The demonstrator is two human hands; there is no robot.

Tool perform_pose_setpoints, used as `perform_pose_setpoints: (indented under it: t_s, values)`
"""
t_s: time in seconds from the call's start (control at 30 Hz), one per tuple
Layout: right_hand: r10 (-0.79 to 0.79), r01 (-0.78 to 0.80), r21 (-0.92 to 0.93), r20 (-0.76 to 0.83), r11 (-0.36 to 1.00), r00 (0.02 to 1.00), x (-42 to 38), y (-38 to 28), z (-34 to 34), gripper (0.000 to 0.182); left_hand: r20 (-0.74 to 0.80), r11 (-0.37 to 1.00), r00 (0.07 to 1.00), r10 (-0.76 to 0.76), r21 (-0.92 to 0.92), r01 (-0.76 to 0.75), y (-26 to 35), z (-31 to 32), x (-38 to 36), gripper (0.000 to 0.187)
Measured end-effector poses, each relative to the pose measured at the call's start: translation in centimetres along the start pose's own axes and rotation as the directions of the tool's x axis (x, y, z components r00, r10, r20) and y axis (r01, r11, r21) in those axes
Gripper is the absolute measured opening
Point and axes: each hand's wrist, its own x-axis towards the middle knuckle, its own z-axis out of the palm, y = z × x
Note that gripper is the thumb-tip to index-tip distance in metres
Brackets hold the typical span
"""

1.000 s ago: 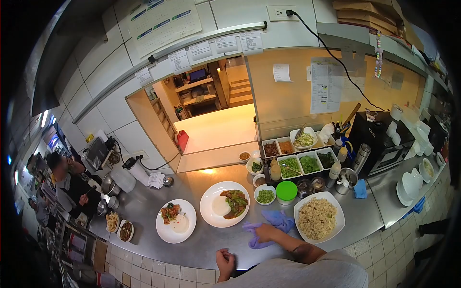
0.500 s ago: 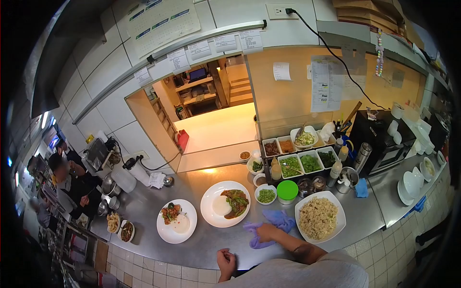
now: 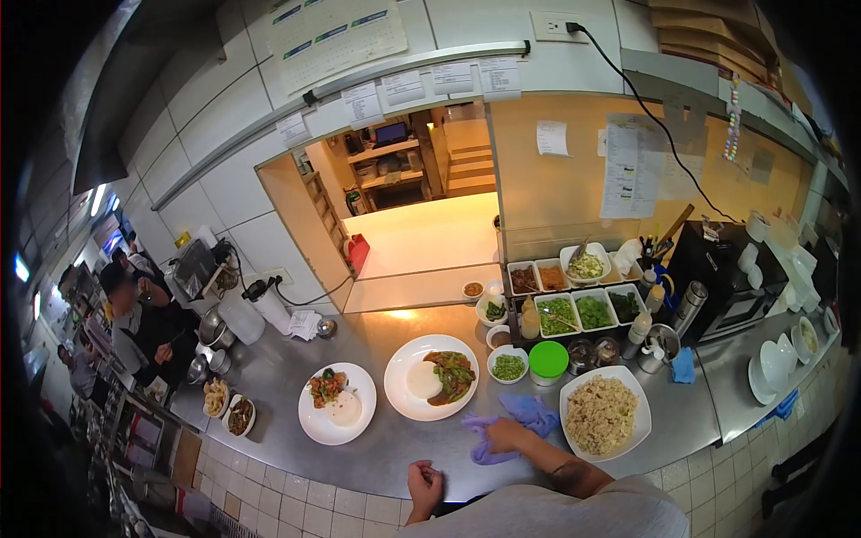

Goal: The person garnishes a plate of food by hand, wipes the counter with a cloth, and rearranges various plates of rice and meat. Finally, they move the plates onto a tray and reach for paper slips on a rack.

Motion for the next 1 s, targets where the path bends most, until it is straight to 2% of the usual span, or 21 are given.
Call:
perform_pose_setpoints:
  t_s: [0.13,0.3,0.43,0.53,0.63,0.77,1.0]
  values:
    - [-0.014,0.014,0.001,-0.02,1.0,1.0,0.2,0.0,0.2,0.071,0.001,1.0,1.0,-0.019,0.005,0.019,0.3,-0.1,-0.1,0.024]
    - [0.091,-0.08,-0.079,0.151,0.994,0.984,-0.6,-2.5,-2.9,0.069,0.003,1.0,1.0,-0.011,0.021,0.011,-0.7,-0.1,-0.1,0.026]
    - [0.232,-0.162,-0.21,0.37,0.964,0.9,1.2,-1.0,-1.3,0.058,0.006,0.999,0.999,-0.044,0.019,0.044,-0.5,-0.1,-0.2,0.027]
    - [0.09,-0.08,-0.069,0.156,0.994,0.984,0.2,-0.7,-0.9,0.048,0.009,0.999,0.999,-0.048,-0.007,0.048,-0.6,-0.1,-0.2,0.028]
    - [0.112,-0.09,-0.107,0.224,0.99,0.968,0.2,-1.5,-1.9,0.046,0.018,0.998,0.998,-0.058,-0.004,0.059,-0.1,-0.2,-0.1,0.029]
    - [0.049,-0.04,-0.053,0.182,0.998,0.982,-0.2,-2.0,-2.7,0.049,0.019,0.999,0.999,-0.044,-0.004,0.044,-0.9,-0.1,-0.2,0.029]
    - [0.074,-0.071,-0.025,0.199,0.997,0.977,-0.1,-2.2,-2.9,0.045,0.012,0.999,1.0,-0.026,0.019,0.026,-0.6,-0.3,-0.2,0.027]
